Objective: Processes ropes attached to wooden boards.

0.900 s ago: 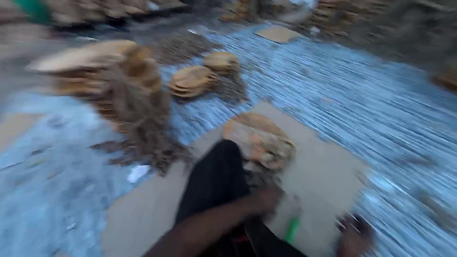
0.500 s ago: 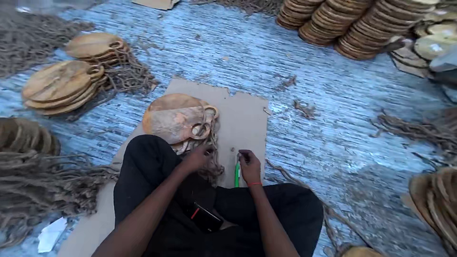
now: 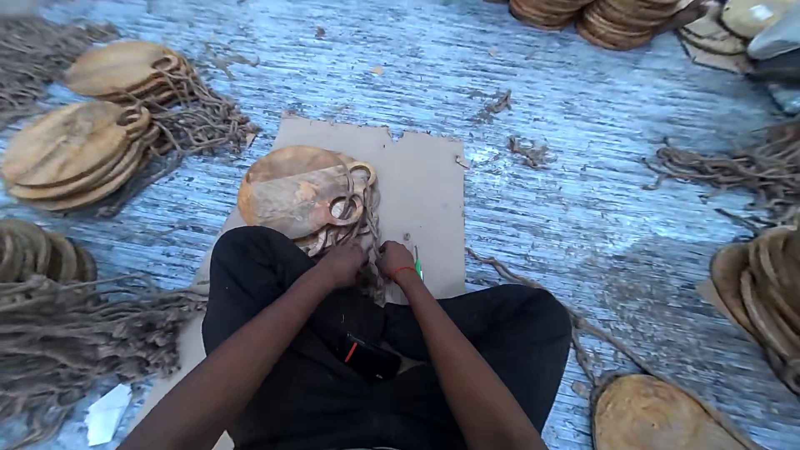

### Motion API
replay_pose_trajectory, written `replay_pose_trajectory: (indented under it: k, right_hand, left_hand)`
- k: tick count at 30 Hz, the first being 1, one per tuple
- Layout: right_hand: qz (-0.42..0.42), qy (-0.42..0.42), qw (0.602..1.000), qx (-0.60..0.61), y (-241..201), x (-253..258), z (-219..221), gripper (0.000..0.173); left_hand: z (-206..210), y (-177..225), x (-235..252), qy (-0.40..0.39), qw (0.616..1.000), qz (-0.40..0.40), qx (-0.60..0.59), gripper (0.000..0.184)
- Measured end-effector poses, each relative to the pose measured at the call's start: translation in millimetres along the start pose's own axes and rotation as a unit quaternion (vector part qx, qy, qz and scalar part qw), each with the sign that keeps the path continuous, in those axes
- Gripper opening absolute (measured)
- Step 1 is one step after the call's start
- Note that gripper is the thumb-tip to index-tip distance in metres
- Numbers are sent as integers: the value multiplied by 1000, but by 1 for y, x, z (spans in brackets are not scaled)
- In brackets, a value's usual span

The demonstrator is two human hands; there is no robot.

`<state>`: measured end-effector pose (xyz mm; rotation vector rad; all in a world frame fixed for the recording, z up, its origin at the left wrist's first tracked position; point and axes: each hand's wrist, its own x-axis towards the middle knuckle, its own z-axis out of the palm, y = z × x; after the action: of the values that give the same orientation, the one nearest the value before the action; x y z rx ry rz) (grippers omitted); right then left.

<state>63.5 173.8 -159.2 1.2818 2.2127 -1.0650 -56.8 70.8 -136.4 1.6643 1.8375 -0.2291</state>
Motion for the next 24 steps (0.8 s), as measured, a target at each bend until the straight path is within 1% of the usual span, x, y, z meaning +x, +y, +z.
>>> replay_pose_trajectory:
  k: [1, 2, 4, 6, 8, 10, 12, 14, 16, 17, 20, 22, 24]
  right_hand:
    - [-25, -14, 999, 45, 5, 4, -7, 32]
    - [-49, -27, 995, 83, 10, 6, -13, 31]
    - [-77, -40, 988, 129, 17, 1, -21, 31]
    - [-85, -37, 983, 158, 26, -6, -18, 32]
    - [-93, -3, 976, 195, 40, -15, -3, 32]
    - [-117, 62, 961, 241, 63, -26, 18, 33]
    - [-116, 84, 952, 270, 76, -32, 29, 31]
    - [-110, 83, 955, 261, 74, -32, 20, 29]
    - [-118, 84, 955, 258, 68, -33, 9, 29]
    - [-133, 93, 951, 264, 67, -35, 7, 30]
    - [-192, 126, 928, 294, 67, -41, 4, 33]
    - [-206, 117, 900, 367, 63, -37, -6, 31]
    - [-212, 74, 857, 465, 60, -41, -11, 33]
  left_hand:
    - [4, -1, 4, -6, 999, 17, 32, 49]
    - [10, -1, 9, -8, 997, 41, 63, 46]
    - [18, 6, 19, -23, 988, 97, 117, 35]
    - [26, 16, 27, -40, 976, 147, 156, 32]
    - [32, 23, 35, -51, 971, 173, 156, 33]
    - [34, 28, 38, -48, 982, 149, 105, 26]
    - [29, 30, 35, -75, 990, 105, 50, 26]
    - [19, 27, 33, -82, 993, 84, -8, 28]
    - [7, 25, 30, -66, 992, 76, -82, 32]
    - [1, 26, 27, -53, 988, 70, -127, 34]
    - [-10, 29, 14, -2, 965, 70, -251, 29]
    - [-12, 25, 14, 37, 946, 99, -305, 19]
    - [-13, 21, 13, 71, 924, 118, -356, 12]
